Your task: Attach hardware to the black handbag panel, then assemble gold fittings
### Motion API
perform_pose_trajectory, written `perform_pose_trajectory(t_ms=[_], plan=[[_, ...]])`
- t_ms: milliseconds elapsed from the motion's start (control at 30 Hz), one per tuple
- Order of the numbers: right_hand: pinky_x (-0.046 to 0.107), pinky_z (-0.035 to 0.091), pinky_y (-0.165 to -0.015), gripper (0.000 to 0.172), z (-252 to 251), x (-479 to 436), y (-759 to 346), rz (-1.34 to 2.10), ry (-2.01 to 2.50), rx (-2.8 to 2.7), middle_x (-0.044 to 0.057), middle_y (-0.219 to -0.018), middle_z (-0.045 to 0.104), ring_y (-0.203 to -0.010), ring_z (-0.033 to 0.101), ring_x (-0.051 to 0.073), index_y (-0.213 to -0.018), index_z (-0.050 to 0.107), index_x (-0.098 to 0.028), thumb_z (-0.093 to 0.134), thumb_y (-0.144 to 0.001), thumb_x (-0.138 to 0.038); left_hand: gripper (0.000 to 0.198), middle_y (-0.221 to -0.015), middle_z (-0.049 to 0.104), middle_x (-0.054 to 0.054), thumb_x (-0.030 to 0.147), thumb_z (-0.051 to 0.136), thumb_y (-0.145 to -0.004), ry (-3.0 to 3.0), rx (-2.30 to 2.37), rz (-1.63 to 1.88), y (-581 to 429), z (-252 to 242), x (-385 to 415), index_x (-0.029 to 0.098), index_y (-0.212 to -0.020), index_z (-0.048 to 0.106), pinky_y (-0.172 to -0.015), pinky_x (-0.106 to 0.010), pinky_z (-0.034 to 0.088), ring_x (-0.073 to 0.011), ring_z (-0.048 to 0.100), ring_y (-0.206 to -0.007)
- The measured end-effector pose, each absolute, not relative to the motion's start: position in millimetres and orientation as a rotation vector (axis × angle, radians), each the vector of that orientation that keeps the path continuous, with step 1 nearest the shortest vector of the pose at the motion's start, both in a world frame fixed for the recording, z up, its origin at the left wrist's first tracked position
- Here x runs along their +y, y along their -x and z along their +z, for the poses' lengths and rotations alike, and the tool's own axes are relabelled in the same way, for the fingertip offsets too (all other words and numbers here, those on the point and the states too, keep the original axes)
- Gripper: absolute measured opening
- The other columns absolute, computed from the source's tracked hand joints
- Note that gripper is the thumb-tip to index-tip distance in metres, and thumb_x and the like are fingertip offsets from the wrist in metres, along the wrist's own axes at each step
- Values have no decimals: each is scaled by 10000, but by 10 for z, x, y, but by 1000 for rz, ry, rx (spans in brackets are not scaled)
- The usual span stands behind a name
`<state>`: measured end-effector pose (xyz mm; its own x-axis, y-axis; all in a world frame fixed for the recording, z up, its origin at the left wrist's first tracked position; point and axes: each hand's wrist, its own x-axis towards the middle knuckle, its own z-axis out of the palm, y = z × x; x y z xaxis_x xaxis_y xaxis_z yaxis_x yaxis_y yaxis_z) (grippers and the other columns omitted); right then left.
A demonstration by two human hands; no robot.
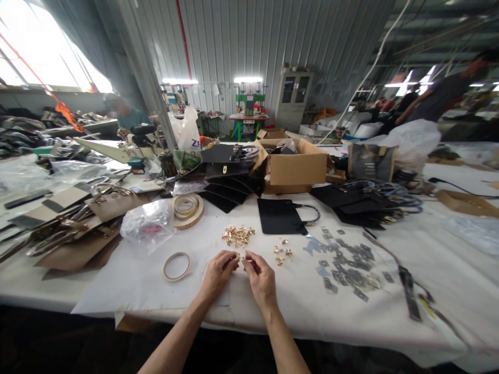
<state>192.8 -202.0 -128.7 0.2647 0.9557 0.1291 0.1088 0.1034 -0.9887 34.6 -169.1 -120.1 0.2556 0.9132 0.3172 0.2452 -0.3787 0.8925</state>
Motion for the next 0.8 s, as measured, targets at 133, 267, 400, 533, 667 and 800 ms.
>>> perform_pose_trajectory(t_ms=[133, 267, 400, 533, 667, 800], plan=[[288, 560, -708, 406, -1268, -2020, -1939, 838, 1345, -1161, 52, -840, 743, -714, 655, 178, -1077, 763, -188, 683, -897, -543, 176, -990, 666, -39, 322, 582, -1009, -1789, 1048, 1135, -349, -1189, -1691, 214, -1036, 718, -747, -223, 574, -132, 705, -803], [277, 515, -648, 430, -1257, -2015, -1949, 904, 1371, -1165, 18, -708, 674, -662, 606, 175, -1037, 754, -178, 684, -885, -574, 162, -987, 676, -37, 299, 587, -1004, -1819, 1057, 1140, -335, -1224, -1688, 226, -1041, 727, -749, -226, 573, -133, 689, -804], [274, 481, -629, 410, -1255, -2013, -1957, 958, 1355, -1207, 1, -672, 627, -642, 567, 170, -984, 731, -182, 674, -891, -577, 176, -1030, 697, -44, 289, 611, -990, -1823, 1047, 1173, -325, -1272, -1704, 241, -1113, 728, -763, -235, 578, -144, 701, -838], [282, 473, -629, 400, -1221, -2021, -1962, 967, 1351, -1207, 5, -669, 620, -642, 562, 176, -944, 720, -186, 669, -892, -579, 168, -980, 684, -38, 310, 605, -993, -1792, 1042, 1147, -335, -1234, -1718, 226, -1061, 734, -707, -215, 565, -125, 706, -762], [290, 497, -676, 411, -1167, -2040, -1968, 1038, 1276, -1159, 22, -729, 657, -698, 594, 185, -1024, 730, -179, 702, -875, -561, 198, -873, 662, -20, 344, 586, -1003, -1785, 1082, 1117, -343, -1144, -1717, 208, -979, 728, -680, -209, 528, -113, 678, -699], [286, 500, -689, 428, -1170, -2042, -1982, 1059, 1244, -1143, 28, -758, 669, -721, 591, 181, -1097, 740, -174, 702, -883, -542, 233, -840, 669, -20, 381, 588, -995, -1816, 1094, 1077, -334, -1123, -1711, 209, -960, 741, -682, -219, 518, -120, 658, -687]])
